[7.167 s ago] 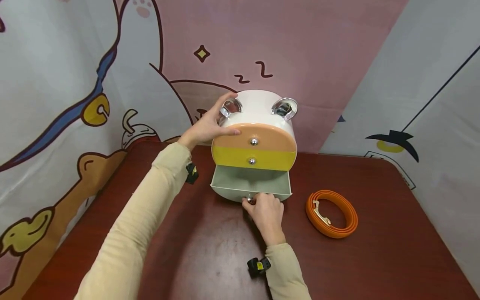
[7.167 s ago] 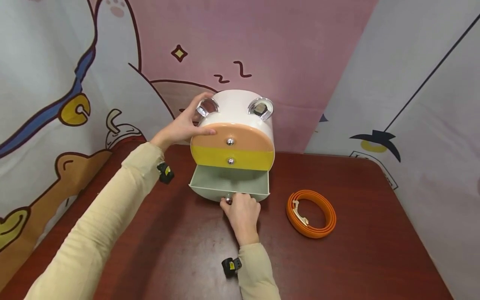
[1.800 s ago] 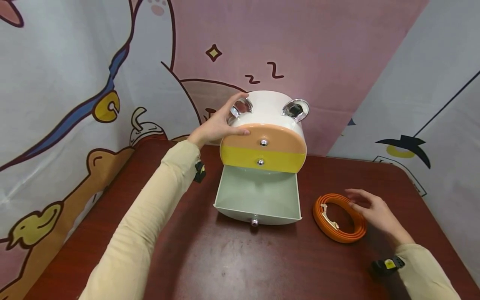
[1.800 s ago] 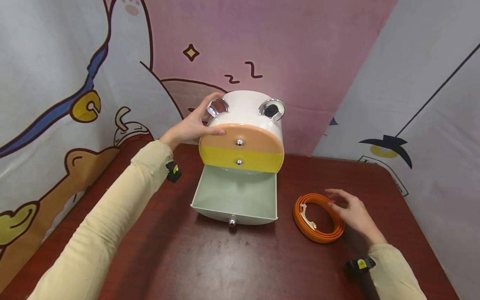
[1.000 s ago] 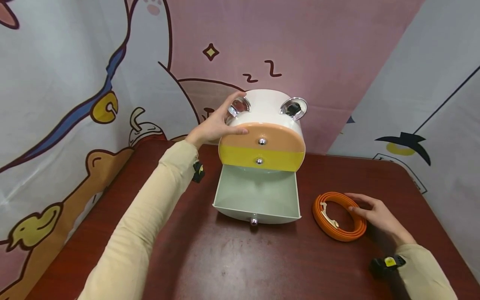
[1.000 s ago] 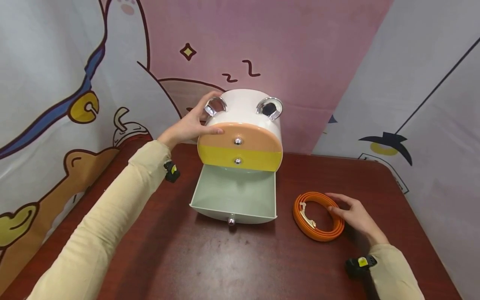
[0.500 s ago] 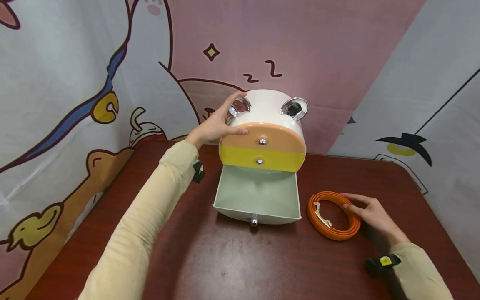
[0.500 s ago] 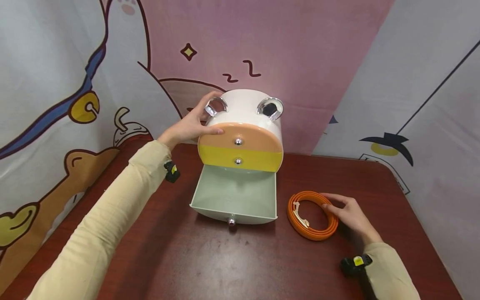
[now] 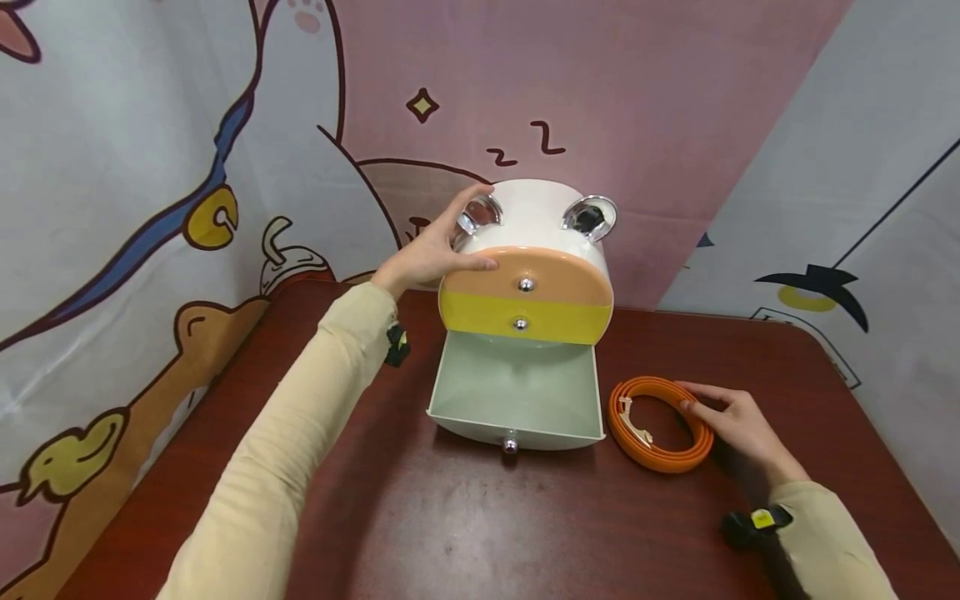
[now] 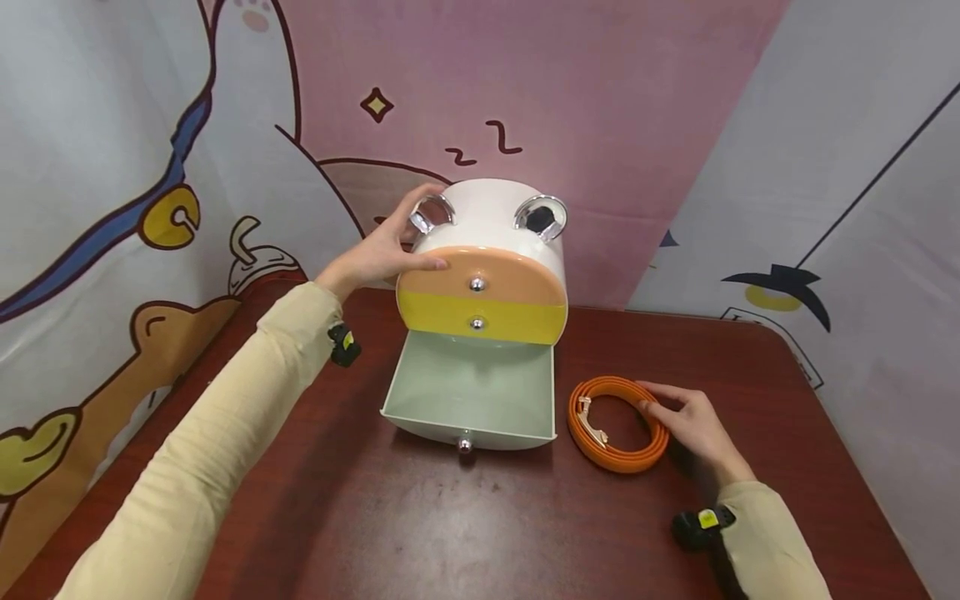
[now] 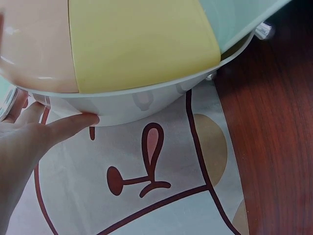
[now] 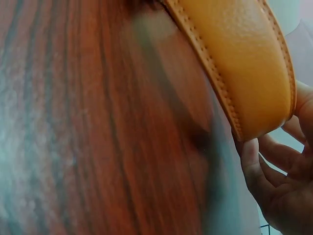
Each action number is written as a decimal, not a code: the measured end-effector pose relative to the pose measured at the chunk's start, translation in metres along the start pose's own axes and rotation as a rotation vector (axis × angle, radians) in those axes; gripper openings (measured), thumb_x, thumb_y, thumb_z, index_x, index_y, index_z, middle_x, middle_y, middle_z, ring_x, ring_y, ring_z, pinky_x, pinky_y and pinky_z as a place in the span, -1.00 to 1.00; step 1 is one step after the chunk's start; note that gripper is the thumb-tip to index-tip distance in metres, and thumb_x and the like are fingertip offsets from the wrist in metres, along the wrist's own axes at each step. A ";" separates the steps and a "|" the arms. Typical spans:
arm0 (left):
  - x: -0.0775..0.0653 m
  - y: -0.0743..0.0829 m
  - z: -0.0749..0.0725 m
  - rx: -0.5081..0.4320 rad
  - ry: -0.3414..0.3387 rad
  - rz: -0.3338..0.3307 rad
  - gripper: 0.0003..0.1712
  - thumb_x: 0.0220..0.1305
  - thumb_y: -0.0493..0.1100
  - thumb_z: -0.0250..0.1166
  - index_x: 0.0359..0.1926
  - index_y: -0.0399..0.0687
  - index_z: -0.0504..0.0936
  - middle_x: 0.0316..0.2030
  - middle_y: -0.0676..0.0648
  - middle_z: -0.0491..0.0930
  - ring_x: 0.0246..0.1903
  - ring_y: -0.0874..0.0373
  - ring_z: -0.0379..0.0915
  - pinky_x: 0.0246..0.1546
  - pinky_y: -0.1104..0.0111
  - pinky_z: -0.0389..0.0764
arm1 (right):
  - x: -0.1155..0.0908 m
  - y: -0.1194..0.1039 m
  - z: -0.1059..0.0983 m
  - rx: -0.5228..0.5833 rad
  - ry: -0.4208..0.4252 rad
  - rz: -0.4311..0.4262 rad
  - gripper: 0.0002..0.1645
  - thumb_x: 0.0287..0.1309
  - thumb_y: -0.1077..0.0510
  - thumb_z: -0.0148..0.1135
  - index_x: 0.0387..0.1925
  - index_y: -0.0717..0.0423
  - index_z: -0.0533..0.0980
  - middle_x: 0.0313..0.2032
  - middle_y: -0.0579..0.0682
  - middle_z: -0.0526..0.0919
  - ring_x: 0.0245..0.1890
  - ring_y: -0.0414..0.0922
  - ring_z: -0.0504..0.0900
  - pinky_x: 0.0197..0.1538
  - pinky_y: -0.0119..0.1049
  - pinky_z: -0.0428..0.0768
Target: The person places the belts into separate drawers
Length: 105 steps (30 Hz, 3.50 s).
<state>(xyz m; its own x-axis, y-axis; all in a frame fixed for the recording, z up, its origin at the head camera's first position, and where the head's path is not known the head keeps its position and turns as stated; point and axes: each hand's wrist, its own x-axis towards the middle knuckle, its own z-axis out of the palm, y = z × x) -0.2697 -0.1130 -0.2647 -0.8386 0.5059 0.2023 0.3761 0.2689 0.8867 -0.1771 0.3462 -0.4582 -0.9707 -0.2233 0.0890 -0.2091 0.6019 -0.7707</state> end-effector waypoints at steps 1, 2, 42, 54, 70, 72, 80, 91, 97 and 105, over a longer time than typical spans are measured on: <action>0.000 0.000 0.000 0.002 -0.001 0.000 0.10 0.08 -0.30 0.46 0.47 0.25 -0.02 0.21 -0.15 0.15 -0.18 -0.08 0.40 -0.17 0.18 0.55 | 0.000 0.000 0.001 0.019 0.010 0.004 -0.53 0.35 0.12 0.17 0.18 0.33 0.48 -0.01 0.21 0.60 -0.25 -0.38 0.50 -0.31 -0.51 0.49; 0.000 0.000 0.000 -0.001 -0.001 -0.002 0.10 0.08 -0.30 0.46 0.47 0.25 -0.02 0.22 -0.15 0.14 -0.17 -0.09 0.40 -0.17 0.17 0.56 | 0.001 -0.001 0.001 0.042 0.021 0.010 -0.52 0.35 0.12 0.17 0.18 0.33 0.48 -0.05 0.16 0.62 -0.34 -0.35 0.51 -0.38 -0.49 0.49; 0.013 -0.028 -0.003 0.020 0.022 0.026 0.12 0.04 -0.21 0.52 0.42 0.53 0.01 0.16 -0.06 0.19 -0.17 -0.09 0.42 -0.19 0.15 0.59 | 0.003 -0.060 0.007 0.186 0.491 0.129 -0.53 0.19 0.10 0.34 0.05 0.32 0.58 -0.37 -0.37 0.63 -0.48 -0.35 0.59 -0.47 -0.54 0.53; 0.013 -0.028 -0.003 0.040 0.027 0.024 0.12 0.03 -0.18 0.53 0.42 0.53 0.02 0.14 0.01 0.20 -0.18 -0.07 0.41 -0.19 0.17 0.59 | 0.008 -0.082 0.023 0.188 0.476 0.116 -0.53 0.19 0.08 0.34 0.03 0.32 0.59 -0.35 -0.29 0.65 -0.48 -0.31 0.59 -0.47 -0.52 0.54; 0.013 -0.027 -0.003 0.049 0.024 0.024 0.11 0.05 -0.17 0.51 0.42 0.53 0.01 0.16 -0.01 0.19 -0.17 -0.07 0.42 -0.18 0.16 0.57 | 0.012 -0.097 0.045 0.139 0.456 0.079 -0.61 0.15 0.10 0.38 -0.05 0.27 0.64 -0.39 -0.21 0.66 -0.47 -0.30 0.60 -0.45 -0.50 0.54; 0.013 -0.027 -0.003 0.044 0.020 0.026 0.11 0.05 -0.18 0.51 0.44 0.49 0.00 0.16 -0.01 0.18 -0.17 -0.07 0.42 -0.18 0.15 0.57 | 0.014 -0.099 0.048 0.137 0.456 0.074 -0.62 0.14 0.11 0.39 -0.07 0.27 0.65 -0.40 -0.19 0.67 -0.48 -0.29 0.61 -0.46 -0.49 0.54; 0.013 -0.028 -0.003 0.028 0.017 0.031 0.13 0.05 -0.20 0.51 0.46 0.38 -0.02 0.16 -0.01 0.18 -0.17 -0.08 0.45 -0.20 0.15 0.57 | 0.022 -0.109 0.060 0.165 0.423 0.049 -0.64 0.09 0.12 0.43 -0.11 0.27 0.66 -0.34 0.09 0.71 -0.45 -0.25 0.62 -0.45 -0.47 0.54; 0.012 -0.027 -0.004 0.041 0.019 0.032 0.11 0.05 -0.18 0.51 0.45 0.46 0.00 0.17 0.00 0.17 -0.17 -0.07 0.45 -0.19 0.15 0.56 | 0.031 -0.122 0.072 0.179 0.396 0.031 -0.64 0.05 0.12 0.46 -0.15 0.26 0.67 -0.30 0.16 0.70 -0.41 -0.34 0.63 -0.38 -0.51 0.54; 0.014 -0.029 -0.004 0.052 0.017 0.043 0.12 0.06 -0.17 0.51 0.46 0.38 -0.02 0.17 -0.01 0.18 -0.18 -0.08 0.44 -0.18 0.16 0.55 | 0.038 -0.124 0.080 0.193 0.380 0.022 -0.65 0.04 0.13 0.45 -0.17 0.27 0.67 -0.31 0.18 0.70 -0.40 -0.32 0.64 -0.36 -0.50 0.56; 0.014 -0.028 -0.003 0.067 0.021 0.050 0.12 0.05 -0.16 0.52 0.46 0.39 -0.01 0.16 0.01 0.19 -0.18 -0.07 0.45 -0.15 0.16 0.52 | 0.045 -0.133 0.093 0.216 0.394 0.019 -0.69 -0.01 0.18 0.48 -0.22 0.27 0.68 -0.35 0.17 0.71 -0.43 -0.34 0.63 -0.40 -0.51 0.54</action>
<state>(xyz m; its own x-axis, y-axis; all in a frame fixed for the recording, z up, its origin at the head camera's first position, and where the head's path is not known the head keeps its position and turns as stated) -0.2935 -0.1161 -0.2857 -0.8260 0.5030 0.2546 0.4424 0.2984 0.8457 -0.1822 0.1850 -0.4104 -0.9538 0.1210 0.2748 -0.2017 0.4200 -0.8848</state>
